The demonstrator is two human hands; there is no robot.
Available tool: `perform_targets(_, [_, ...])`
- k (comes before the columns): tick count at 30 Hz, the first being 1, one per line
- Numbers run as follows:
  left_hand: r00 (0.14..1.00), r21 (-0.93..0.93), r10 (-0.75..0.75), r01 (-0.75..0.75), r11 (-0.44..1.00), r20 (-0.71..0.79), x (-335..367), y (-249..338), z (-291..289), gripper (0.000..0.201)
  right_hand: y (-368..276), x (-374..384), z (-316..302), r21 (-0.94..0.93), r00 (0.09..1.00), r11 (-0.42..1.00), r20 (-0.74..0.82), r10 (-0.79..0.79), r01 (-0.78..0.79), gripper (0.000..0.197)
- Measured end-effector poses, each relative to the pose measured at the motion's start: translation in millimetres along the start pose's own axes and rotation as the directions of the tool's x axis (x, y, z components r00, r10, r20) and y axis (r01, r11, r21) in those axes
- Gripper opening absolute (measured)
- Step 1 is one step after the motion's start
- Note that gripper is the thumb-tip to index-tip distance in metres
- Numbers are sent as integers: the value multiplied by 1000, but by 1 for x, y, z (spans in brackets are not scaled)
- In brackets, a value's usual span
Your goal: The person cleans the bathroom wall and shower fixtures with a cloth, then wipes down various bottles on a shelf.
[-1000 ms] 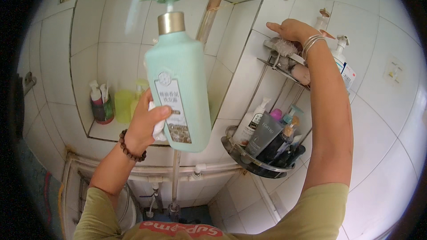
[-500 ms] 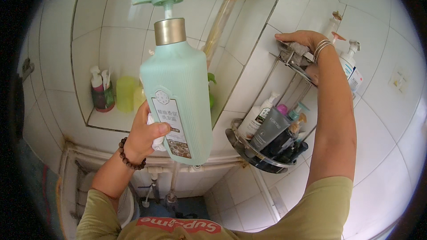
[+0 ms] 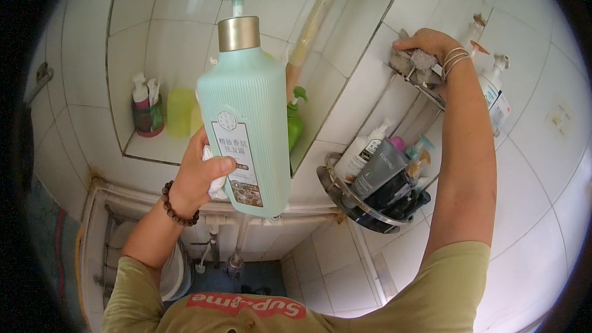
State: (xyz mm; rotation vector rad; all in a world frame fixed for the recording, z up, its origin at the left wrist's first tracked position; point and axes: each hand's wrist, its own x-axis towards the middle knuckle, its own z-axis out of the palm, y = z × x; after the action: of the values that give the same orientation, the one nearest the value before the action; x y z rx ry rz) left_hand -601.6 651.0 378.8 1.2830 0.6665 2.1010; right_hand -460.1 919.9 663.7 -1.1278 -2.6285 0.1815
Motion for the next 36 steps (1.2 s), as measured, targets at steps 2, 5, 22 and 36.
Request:
perform_targets(2, [1000,-26,-13,13,1000,4,0,-1,2,56,2,-3,2,55,994,993,-23,-104,105,41])
perform_targets(5, [1000,-36,-14,14,999,5,-1,-3,7,56,6,-7,8,124,983,979,-106,-149,162,41])
perform_targets(22, [999,79,-28,29,996,-22,-16,-3,0,58,-12,-6,5,-396,996,915,-27,-89,71,52])
perform_targets(36, [999,55,-53,53,997,-4,-15,-12,5,59,1,-14,3,-249,451,940,-829,-331,233,53])
